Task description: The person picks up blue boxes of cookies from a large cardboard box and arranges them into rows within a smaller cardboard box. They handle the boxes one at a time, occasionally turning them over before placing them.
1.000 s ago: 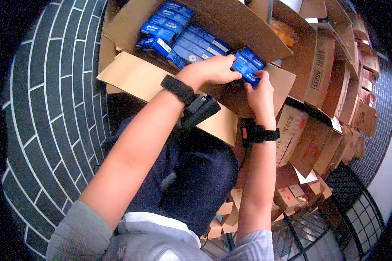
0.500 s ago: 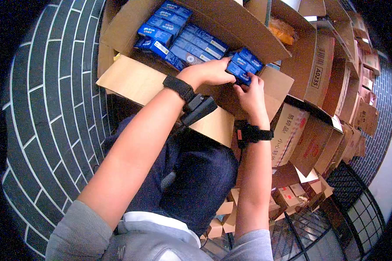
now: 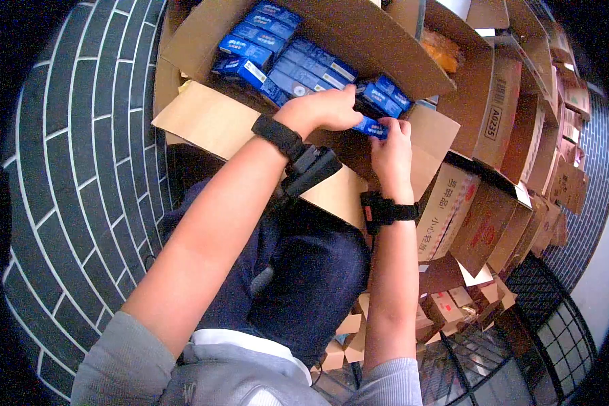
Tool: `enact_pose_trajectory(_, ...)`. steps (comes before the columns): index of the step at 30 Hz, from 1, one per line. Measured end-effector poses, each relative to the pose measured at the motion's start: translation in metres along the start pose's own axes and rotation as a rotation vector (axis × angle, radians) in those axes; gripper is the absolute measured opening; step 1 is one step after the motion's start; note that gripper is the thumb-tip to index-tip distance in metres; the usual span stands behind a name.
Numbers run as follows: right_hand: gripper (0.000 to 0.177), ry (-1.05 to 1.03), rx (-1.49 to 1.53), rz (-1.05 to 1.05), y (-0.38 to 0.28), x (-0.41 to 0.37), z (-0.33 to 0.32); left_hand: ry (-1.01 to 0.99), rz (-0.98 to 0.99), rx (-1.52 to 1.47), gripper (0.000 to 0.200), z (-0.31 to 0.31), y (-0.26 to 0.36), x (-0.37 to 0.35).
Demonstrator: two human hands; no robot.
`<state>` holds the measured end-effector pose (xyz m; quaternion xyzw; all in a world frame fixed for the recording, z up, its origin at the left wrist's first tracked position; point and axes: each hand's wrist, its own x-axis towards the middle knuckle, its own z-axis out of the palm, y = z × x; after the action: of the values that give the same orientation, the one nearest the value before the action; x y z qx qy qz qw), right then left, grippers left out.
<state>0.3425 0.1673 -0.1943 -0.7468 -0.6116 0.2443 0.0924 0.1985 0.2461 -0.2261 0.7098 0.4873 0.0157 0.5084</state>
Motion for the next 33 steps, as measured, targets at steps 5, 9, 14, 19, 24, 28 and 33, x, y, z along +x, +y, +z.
enact_pose_trajectory(5,0.039,0.014,0.149,-0.035,0.001,-0.001,-0.012,-0.427,-0.009,-0.094,0.041,-0.037,0.027,-0.020)
enact_pose_trajectory(9,0.034,-0.104,0.318,0.057,-0.006,-0.004,-0.027,-0.567,0.070,-0.206,0.039,-0.018,0.027,-0.013)
enact_pose_trajectory(14,0.035,-0.033,0.120,-0.213,-0.014,-0.002,-0.023,-0.528,0.015,-0.158,0.035,-0.018,0.027,-0.012)
enact_pose_trajectory(19,0.054,-0.005,0.267,-0.257,-0.032,0.001,-0.021,0.082,0.105,-0.034,0.035,-0.023,0.012,-0.011)
enact_pose_trajectory(24,0.061,-0.085,0.189,-0.279,-0.027,0.019,-0.017,-0.011,0.161,-0.059,0.042,-0.004,0.004,0.001)
enact_pose_trajectory(28,0.064,0.002,0.006,-0.285,-0.009,0.028,-0.009,0.059,0.070,-0.137,0.047,-0.001,-0.004,0.006)
enact_pose_trajectory(33,0.069,-0.052,-0.103,-0.146,0.001,0.029,-0.007,0.018,0.076,-0.218,0.045,0.012,-0.009,0.019)
